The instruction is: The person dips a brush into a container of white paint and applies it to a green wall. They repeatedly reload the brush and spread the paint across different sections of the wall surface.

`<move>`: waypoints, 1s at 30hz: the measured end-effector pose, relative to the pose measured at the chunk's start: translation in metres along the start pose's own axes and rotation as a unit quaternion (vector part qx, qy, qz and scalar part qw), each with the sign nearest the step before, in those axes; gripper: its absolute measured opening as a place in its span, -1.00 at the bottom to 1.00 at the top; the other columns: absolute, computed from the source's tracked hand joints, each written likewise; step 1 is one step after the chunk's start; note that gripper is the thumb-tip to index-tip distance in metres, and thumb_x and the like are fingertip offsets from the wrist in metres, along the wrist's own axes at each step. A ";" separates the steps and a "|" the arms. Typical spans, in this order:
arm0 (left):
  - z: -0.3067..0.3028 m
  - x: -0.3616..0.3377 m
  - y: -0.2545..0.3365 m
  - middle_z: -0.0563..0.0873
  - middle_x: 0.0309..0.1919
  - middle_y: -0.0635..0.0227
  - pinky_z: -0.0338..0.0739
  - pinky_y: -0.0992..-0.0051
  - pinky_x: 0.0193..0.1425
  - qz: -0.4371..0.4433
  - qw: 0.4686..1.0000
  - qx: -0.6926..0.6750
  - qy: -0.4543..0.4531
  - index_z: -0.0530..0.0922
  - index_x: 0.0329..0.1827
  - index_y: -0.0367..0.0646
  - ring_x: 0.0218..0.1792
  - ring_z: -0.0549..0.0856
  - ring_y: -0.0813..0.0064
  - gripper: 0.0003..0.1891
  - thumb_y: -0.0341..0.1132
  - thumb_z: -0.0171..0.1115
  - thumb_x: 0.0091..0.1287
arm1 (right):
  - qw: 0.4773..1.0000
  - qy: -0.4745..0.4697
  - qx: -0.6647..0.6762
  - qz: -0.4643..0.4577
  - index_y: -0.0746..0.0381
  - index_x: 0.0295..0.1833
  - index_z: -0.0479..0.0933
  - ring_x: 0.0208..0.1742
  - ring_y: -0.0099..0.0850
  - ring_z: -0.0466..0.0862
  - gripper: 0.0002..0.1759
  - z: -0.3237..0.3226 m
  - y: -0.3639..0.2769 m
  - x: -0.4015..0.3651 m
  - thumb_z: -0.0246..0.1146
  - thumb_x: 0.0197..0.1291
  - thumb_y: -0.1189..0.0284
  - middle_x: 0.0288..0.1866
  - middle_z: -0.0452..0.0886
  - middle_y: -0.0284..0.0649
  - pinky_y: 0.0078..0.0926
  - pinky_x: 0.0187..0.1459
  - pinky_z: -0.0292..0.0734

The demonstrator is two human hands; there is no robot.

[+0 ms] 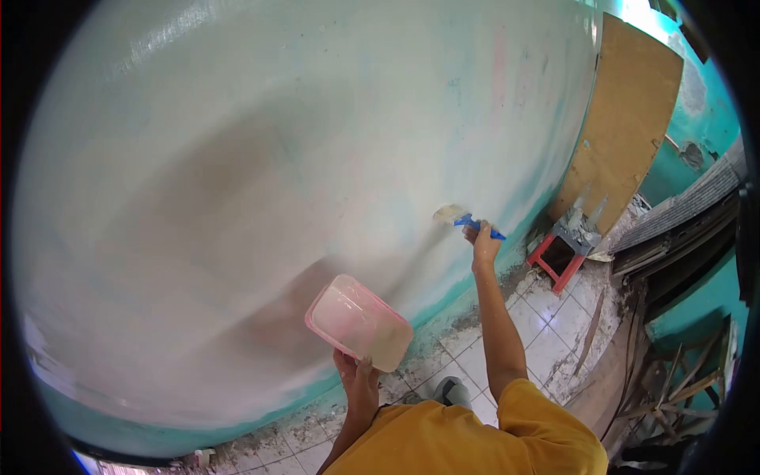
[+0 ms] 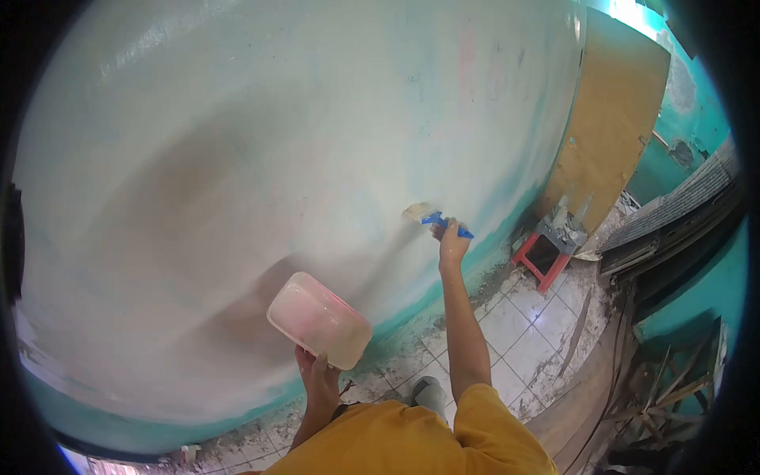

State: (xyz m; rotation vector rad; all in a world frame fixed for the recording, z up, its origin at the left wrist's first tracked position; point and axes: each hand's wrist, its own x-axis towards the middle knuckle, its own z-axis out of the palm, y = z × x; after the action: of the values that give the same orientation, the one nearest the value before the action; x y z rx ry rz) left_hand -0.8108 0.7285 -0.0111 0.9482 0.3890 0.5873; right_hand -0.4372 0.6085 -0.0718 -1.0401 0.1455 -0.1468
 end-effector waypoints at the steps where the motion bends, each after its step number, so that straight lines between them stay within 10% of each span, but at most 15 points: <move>1: -0.001 0.001 0.001 0.23 0.37 0.20 0.52 0.19 0.24 0.000 1.000 0.002 -0.006 -0.08 0.53 -0.07 0.34 0.37 0.28 -0.24 -0.44 0.14 0.35 | 1.000 -0.001 -0.017 -0.026 0.35 -0.11 0.52 -0.40 -0.35 0.74 -0.77 0.007 -0.008 0.006 0.08 0.41 0.38 -0.34 0.70 -0.12 -0.44 -0.30 0.69; 11: -0.009 0.005 -0.005 0.21 0.38 0.21 0.49 0.16 0.27 -0.019 0.999 -0.008 -0.035 -0.07 0.53 -0.08 0.36 0.35 0.27 -0.24 -0.40 0.16 0.35 | 0.958 -0.163 0.149 -0.185 0.37 -0.05 0.52 -0.23 -0.33 0.73 -0.73 0.140 -0.219 0.009 0.06 0.43 0.37 -0.21 0.69 -0.10 -0.39 -0.07 0.67; 20: -0.026 -0.002 -0.004 0.28 0.34 0.15 0.45 0.16 0.34 -0.016 1.000 0.004 0.005 0.02 0.50 -0.13 0.36 0.38 0.23 -0.27 -0.36 0.15 0.29 | 0.995 0.027 0.092 0.007 0.31 -0.06 0.55 -0.33 -0.41 0.68 -0.72 -0.022 0.056 0.019 0.08 0.44 0.31 -0.27 0.68 -0.21 -0.41 -0.20 0.66; 23: -0.031 -0.003 -0.002 0.30 0.35 0.15 0.42 0.12 0.39 0.002 1.000 0.016 0.002 0.05 0.48 -0.12 0.39 0.38 0.20 -0.29 -0.36 0.12 0.27 | 0.996 0.025 0.019 0.081 0.35 -0.06 0.55 -0.39 -0.38 0.71 -0.71 -0.044 0.078 0.006 0.09 0.41 0.32 -0.32 0.70 -0.15 -0.42 -0.27 0.67; 30: -0.022 -0.007 0.002 0.34 0.33 0.14 0.43 0.10 0.40 -0.024 0.999 0.012 0.021 0.07 0.48 -0.12 0.38 0.41 0.18 -0.30 -0.32 0.11 0.27 | 0.993 -0.041 -0.074 -0.082 0.37 -0.16 0.63 -0.38 -0.38 0.75 -0.70 0.033 -0.061 0.026 0.15 0.39 0.32 -0.33 0.72 -0.14 -0.43 -0.26 0.69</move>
State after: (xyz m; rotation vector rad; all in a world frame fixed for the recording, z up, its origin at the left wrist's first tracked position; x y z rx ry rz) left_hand -0.8288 0.7392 -0.0202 0.9494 0.4558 0.5611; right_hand -0.4085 0.6008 -0.0038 -1.2036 -0.0049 -0.2450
